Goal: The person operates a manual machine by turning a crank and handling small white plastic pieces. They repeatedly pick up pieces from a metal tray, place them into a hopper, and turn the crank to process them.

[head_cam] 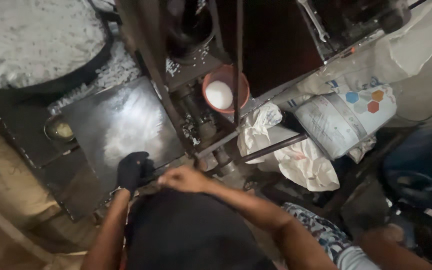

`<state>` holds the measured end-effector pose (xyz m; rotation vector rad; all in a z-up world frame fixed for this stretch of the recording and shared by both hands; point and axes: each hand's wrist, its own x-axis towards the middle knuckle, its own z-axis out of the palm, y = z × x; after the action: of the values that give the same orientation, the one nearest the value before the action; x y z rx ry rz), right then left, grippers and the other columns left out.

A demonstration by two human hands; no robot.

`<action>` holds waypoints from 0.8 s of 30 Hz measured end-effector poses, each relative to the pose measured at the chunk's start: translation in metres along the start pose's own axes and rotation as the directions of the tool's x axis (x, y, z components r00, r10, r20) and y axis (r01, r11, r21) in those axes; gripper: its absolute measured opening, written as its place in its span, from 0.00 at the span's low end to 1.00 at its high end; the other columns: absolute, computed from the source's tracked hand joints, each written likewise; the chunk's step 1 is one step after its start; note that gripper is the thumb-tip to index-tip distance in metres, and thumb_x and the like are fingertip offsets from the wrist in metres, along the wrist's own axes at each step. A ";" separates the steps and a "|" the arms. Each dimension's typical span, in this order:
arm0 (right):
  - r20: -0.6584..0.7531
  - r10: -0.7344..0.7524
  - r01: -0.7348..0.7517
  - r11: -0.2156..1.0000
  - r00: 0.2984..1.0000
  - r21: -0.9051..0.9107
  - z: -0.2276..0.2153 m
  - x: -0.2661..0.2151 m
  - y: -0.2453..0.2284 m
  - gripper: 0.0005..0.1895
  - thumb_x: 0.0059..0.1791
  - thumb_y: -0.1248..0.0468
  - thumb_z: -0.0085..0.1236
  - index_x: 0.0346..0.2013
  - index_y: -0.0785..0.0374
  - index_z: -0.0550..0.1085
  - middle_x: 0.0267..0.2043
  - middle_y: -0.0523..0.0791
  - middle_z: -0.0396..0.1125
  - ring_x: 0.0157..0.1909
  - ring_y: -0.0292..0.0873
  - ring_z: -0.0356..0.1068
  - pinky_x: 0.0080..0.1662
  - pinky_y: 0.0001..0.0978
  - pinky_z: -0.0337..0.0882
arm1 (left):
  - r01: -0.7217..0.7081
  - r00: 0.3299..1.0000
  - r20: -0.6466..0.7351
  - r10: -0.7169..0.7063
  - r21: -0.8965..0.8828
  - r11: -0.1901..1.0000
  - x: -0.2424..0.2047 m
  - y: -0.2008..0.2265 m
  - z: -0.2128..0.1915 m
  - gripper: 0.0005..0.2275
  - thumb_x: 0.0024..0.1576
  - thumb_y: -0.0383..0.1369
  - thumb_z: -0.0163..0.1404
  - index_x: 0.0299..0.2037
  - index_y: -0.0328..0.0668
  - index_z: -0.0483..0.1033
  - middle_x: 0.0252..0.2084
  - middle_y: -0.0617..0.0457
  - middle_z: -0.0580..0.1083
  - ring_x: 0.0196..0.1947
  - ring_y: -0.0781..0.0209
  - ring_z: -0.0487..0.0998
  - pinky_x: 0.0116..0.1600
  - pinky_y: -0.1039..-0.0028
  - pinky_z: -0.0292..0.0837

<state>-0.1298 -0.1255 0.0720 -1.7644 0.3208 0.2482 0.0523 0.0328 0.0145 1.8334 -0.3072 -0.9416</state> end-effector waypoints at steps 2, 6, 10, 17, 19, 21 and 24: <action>-0.426 -0.093 0.164 0.977 0.900 0.133 -0.037 0.003 -0.023 0.20 0.57 0.54 0.55 0.29 0.68 0.76 0.32 0.46 0.72 0.32 0.34 0.69 0.35 0.30 0.70 | 0.156 0.987 0.077 -0.140 -0.255 0.954 0.010 0.005 0.012 0.12 0.63 0.28 0.44 0.48 0.29 0.79 0.36 0.42 0.80 0.31 0.56 0.80 0.37 0.65 0.76; -0.862 -0.030 0.217 0.972 0.507 0.094 -0.121 0.071 -0.012 0.17 0.61 0.61 0.54 0.32 0.70 0.75 0.28 0.44 0.65 0.32 0.33 0.61 0.35 0.29 0.62 | 0.044 0.993 0.116 -0.007 -0.324 0.945 0.046 0.035 0.041 0.13 0.61 0.30 0.46 0.54 0.34 0.73 0.43 0.41 0.79 0.35 0.56 0.80 0.41 0.64 0.77; -0.910 -0.127 0.243 0.970 0.395 -0.030 -0.188 0.150 0.038 0.14 0.54 0.60 0.55 0.47 0.69 0.76 0.37 0.44 0.72 0.34 0.35 0.70 0.37 0.29 0.71 | -0.317 0.903 -0.059 0.425 0.575 0.754 0.115 0.087 0.072 0.19 0.59 0.34 0.52 0.58 0.32 0.72 0.47 0.34 0.77 0.44 0.41 0.79 0.45 0.57 0.73; -0.637 0.308 0.088 0.855 0.707 0.511 -0.203 0.200 0.095 0.13 0.54 0.62 0.52 0.48 0.65 0.77 0.30 0.46 0.72 0.24 0.40 0.66 0.27 0.34 0.64 | -0.329 0.885 0.007 0.465 0.716 0.615 0.186 0.126 0.077 0.22 0.55 0.36 0.56 0.58 0.33 0.72 0.49 0.35 0.76 0.46 0.39 0.78 0.48 0.56 0.73; -0.651 0.319 0.063 0.868 0.689 0.492 -0.202 0.205 0.101 0.13 0.53 0.62 0.53 0.48 0.65 0.78 0.29 0.46 0.72 0.23 0.39 0.64 0.26 0.34 0.63 | -0.310 0.885 -0.004 0.465 0.740 0.597 0.193 0.125 0.072 0.23 0.53 0.37 0.57 0.58 0.34 0.71 0.49 0.35 0.76 0.47 0.39 0.77 0.49 0.55 0.73; -0.673 0.254 0.065 0.909 0.695 0.411 -0.198 0.209 0.103 0.12 0.54 0.61 0.55 0.47 0.66 0.79 0.30 0.45 0.72 0.26 0.37 0.66 0.28 0.32 0.66 | -0.285 0.888 -0.025 0.460 0.754 0.592 0.193 0.119 0.063 0.24 0.52 0.37 0.58 0.58 0.34 0.71 0.49 0.35 0.75 0.48 0.38 0.77 0.49 0.55 0.72; -0.504 0.217 0.076 0.864 0.836 0.498 -0.184 0.210 0.101 0.13 0.54 0.65 0.54 0.42 0.73 0.80 0.30 0.47 0.73 0.26 0.39 0.69 0.29 0.33 0.68 | -0.242 0.891 -0.061 0.450 0.776 0.582 0.181 0.107 0.047 0.26 0.50 0.38 0.60 0.58 0.35 0.71 0.50 0.35 0.75 0.49 0.37 0.77 0.51 0.54 0.72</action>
<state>0.0307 -0.3424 -0.0520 -1.2652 0.7966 -0.2882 0.1600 -0.1536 0.0147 2.4883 -0.9896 -0.2642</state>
